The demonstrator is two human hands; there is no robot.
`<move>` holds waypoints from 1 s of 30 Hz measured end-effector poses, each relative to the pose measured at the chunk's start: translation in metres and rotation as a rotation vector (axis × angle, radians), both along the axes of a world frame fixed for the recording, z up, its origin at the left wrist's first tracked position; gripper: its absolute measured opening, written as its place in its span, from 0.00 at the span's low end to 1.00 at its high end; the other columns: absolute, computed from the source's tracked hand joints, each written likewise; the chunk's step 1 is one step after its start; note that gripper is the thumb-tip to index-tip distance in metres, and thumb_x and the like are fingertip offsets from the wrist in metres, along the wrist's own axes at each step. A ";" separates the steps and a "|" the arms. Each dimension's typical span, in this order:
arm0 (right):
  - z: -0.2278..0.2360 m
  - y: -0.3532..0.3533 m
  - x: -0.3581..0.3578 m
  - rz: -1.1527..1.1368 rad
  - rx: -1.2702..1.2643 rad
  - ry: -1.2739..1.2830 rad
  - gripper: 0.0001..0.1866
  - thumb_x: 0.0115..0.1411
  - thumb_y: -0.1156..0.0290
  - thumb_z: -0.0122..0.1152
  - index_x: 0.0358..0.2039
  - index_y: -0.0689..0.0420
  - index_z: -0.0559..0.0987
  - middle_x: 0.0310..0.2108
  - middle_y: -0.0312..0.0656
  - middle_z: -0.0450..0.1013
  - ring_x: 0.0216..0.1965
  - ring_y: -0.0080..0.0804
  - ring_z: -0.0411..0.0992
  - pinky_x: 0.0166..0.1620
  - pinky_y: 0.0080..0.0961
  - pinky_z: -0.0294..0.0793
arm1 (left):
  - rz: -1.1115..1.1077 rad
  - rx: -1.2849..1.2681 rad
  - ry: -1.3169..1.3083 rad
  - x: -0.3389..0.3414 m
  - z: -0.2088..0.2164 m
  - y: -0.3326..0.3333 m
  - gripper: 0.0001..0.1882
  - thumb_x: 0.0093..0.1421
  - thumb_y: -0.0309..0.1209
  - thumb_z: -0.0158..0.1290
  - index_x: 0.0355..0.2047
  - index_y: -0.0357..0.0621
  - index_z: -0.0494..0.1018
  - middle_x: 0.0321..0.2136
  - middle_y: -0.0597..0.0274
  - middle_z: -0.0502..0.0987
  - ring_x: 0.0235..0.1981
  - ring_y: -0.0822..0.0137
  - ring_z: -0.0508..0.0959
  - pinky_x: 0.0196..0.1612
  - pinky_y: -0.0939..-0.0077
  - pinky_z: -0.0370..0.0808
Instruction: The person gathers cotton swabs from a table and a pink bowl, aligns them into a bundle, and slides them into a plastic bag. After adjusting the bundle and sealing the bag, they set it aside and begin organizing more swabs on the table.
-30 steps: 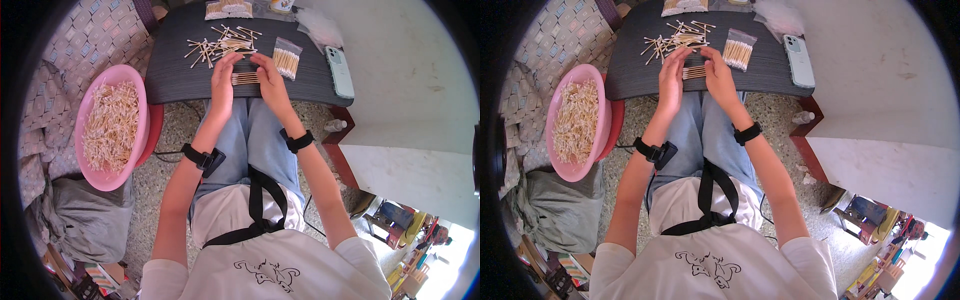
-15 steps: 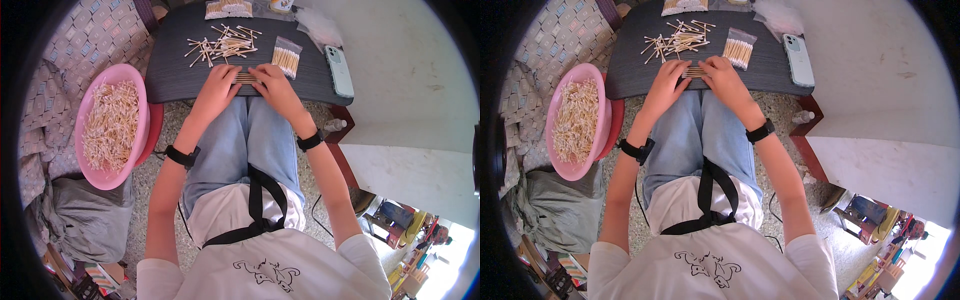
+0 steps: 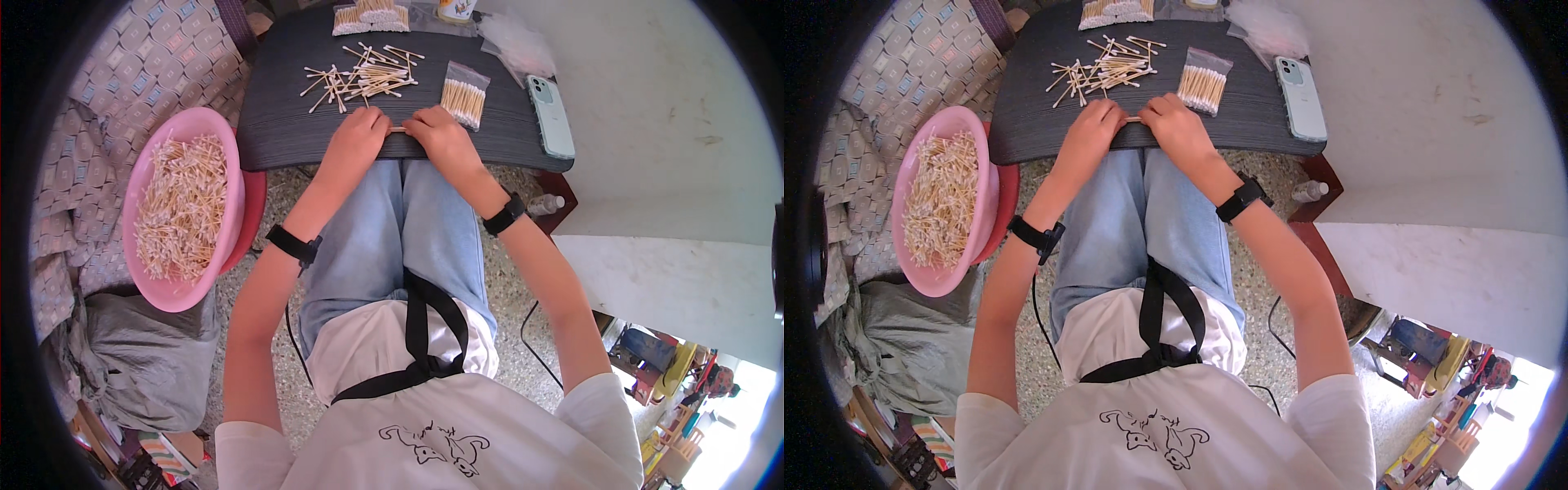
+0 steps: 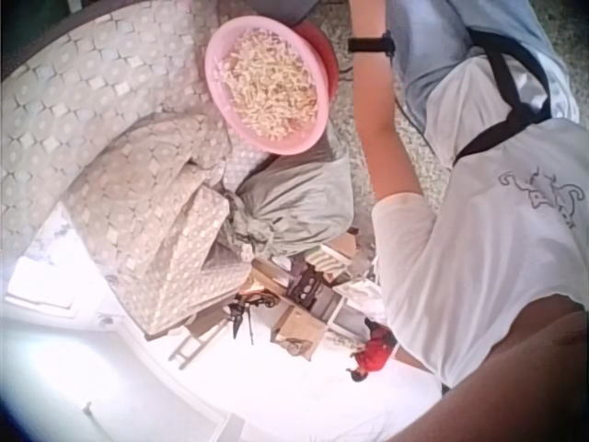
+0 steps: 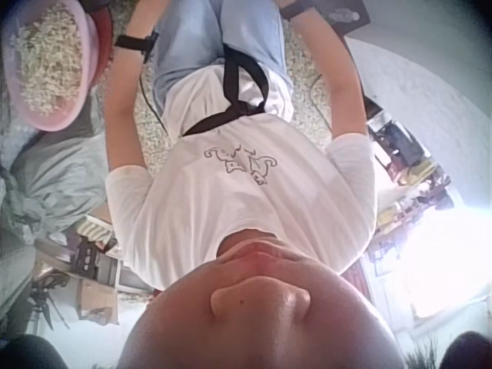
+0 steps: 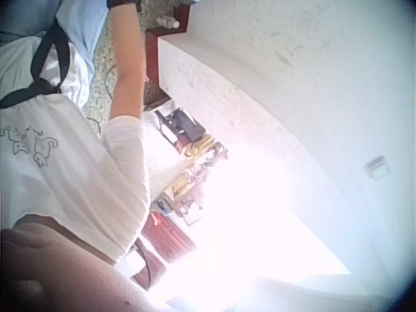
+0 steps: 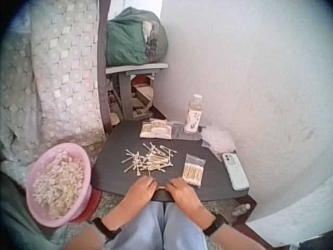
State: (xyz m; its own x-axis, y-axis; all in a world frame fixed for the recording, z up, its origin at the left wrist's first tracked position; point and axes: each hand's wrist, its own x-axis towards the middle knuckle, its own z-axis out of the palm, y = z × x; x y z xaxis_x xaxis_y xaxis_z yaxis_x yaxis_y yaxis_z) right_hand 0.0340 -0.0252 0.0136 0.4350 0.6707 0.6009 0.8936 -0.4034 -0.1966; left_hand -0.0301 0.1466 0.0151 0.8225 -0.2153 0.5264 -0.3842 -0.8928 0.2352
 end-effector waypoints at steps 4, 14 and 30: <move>0.001 0.001 -0.004 -0.023 -0.089 -0.070 0.04 0.46 0.76 0.55 0.26 0.57 0.75 0.27 0.38 0.68 0.35 0.34 0.69 0.37 0.26 0.73 | -0.026 0.102 -0.002 0.000 0.002 0.000 0.07 0.53 0.23 0.50 0.33 0.34 0.70 0.31 0.56 0.69 0.35 0.58 0.71 0.39 0.66 0.71; -0.001 0.001 -0.003 -0.023 -0.023 -0.136 0.06 0.46 0.76 0.54 0.28 0.59 0.73 0.29 0.40 0.69 0.35 0.35 0.69 0.40 0.28 0.71 | -0.028 0.057 -0.021 -0.001 0.000 0.000 0.08 0.54 0.24 0.48 0.35 0.36 0.69 0.32 0.56 0.68 0.36 0.59 0.70 0.41 0.66 0.68; 0.011 -0.014 -0.018 0.084 0.138 0.228 0.10 0.52 0.74 0.61 0.35 0.61 0.79 0.29 0.42 0.73 0.34 0.40 0.71 0.37 0.32 0.71 | -0.059 0.042 0.092 -0.013 0.009 -0.001 0.05 0.56 0.26 0.49 0.31 0.36 0.68 0.30 0.56 0.69 0.35 0.57 0.70 0.40 0.66 0.67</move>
State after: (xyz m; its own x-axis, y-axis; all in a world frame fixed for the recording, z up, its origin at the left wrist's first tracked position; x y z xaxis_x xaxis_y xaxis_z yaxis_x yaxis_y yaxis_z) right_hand 0.0157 -0.0397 0.0244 0.5156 0.6290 0.5818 0.8493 -0.2852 -0.4442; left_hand -0.0427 0.1453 0.0243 0.8523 -0.2849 0.4386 -0.4147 -0.8791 0.2349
